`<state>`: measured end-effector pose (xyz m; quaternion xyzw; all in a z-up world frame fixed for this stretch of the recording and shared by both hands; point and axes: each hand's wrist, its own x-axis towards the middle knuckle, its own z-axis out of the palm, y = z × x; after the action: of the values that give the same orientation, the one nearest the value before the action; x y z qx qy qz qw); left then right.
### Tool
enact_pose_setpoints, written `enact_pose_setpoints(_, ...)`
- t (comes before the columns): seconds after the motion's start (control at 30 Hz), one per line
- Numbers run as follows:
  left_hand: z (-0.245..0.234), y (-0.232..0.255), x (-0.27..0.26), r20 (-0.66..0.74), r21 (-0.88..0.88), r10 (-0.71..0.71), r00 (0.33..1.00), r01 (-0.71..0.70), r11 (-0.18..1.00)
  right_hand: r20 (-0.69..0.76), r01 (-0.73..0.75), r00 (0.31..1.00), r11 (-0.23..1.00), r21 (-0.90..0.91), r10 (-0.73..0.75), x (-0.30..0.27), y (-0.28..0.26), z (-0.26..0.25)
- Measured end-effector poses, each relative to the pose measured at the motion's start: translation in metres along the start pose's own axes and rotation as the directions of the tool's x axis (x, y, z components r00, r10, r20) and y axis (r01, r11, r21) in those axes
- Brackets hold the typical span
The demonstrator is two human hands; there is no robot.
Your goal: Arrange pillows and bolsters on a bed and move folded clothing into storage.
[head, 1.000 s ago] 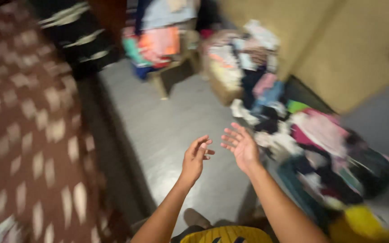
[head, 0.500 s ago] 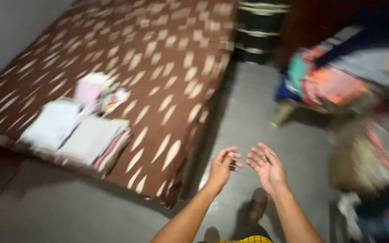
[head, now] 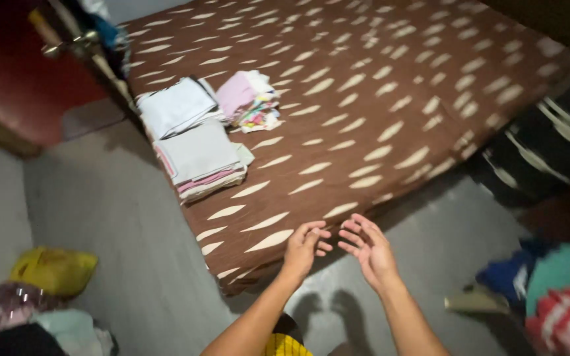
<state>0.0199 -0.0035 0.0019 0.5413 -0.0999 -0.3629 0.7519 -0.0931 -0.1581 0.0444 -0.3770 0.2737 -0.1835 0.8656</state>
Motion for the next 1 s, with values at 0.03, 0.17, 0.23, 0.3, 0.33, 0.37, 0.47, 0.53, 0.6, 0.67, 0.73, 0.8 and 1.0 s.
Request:
enact_pose_setpoints(0.03, -0.005, 0.004, 0.005, -0.058, 0.017, 0.008, 0.998, -0.007, 1.000, 0.047, -0.022, 0.999, 1.000, -0.015, 0.022, 0.014, 0.001, 0.004)
enact_pose_setpoints(0.17, -0.027, 0.019, 0.032, -0.195, 0.027, 0.044, 0.980, -0.039, 0.999, 0.116, -0.101, 0.987, 0.989, -0.107, 0.113, 0.067, 0.003, 0.041)
enact_pose_setpoints(0.23, -0.042, 0.025, 0.052, -0.257, 0.043, 0.080, 0.963, -0.071, 0.997, 0.101, -0.140, 0.981, 0.966, -0.217, 0.165, 0.095, 0.005, 0.062)
enact_pose_setpoints(0.3, -0.055, 0.027, 0.075, -0.293, 0.027, 0.094, 0.952, -0.090, 0.996, 0.133, -0.139, 0.975, 0.955, -0.261, 0.179, 0.127, 0.009, 0.074)
enact_pose_setpoints(0.33, -0.063, 0.031, 0.089, -0.315, 0.017, 0.102, 0.944, -0.101, 0.995, 0.155, -0.134, 0.970, 0.947, -0.293, 0.185, 0.145, 0.012, 0.083)
enact_pose_setpoints(0.37, -0.073, 0.028, 0.108, -0.323, 0.014, 0.109, 0.940, -0.111, 0.994, 0.165, -0.133, 0.968, 0.945, -0.300, 0.188, 0.161, 0.012, 0.093)
enact_pose_setpoints(0.47, -0.101, 0.022, 0.156, -0.382, 0.000, 0.101, 0.918, -0.109, 0.994, 0.137, -0.149, 0.966, 0.904, -0.401, 0.220, 0.202, 0.016, 0.116)
enact_pose_setpoints(0.53, -0.118, 0.027, 0.188, -0.411, 0.031, 0.116, 0.904, -0.113, 0.993, 0.126, -0.124, 0.970, 0.873, -0.472, 0.206, 0.234, 0.022, 0.127)
enact_pose_setpoints(0.6, -0.124, 0.049, 0.208, -0.433, 0.061, 0.131, 0.892, -0.116, 0.991, 0.142, -0.105, 0.970, 0.864, -0.492, 0.199, 0.258, 0.021, 0.145)
enact_pose_setpoints(0.67, -0.131, 0.059, 0.226, -0.455, 0.092, 0.144, 0.879, -0.115, 0.989, 0.158, -0.088, 0.968, 0.855, -0.512, 0.194, 0.282, 0.023, 0.157)
enact_pose_setpoints(0.73, -0.139, 0.064, 0.249, -0.503, 0.102, 0.159, 0.849, -0.124, 0.987, 0.199, -0.038, 0.964, 0.837, -0.545, 0.174, 0.311, 0.024, 0.168)
enact_pose_setpoints(0.8, -0.144, 0.073, 0.268, -0.534, 0.105, 0.169, 0.828, -0.134, 0.985, 0.249, 0.027, 0.958, 0.820, -0.571, 0.142, 0.354, 0.037, 0.167)
enact_pose_setpoints(1.0, -0.152, 0.088, 0.317, -0.647, 0.153, 0.207, 0.734, -0.141, 0.978, 0.401, 0.311, 0.916, 0.648, -0.695, -0.009, 0.454, 0.030, 0.211)
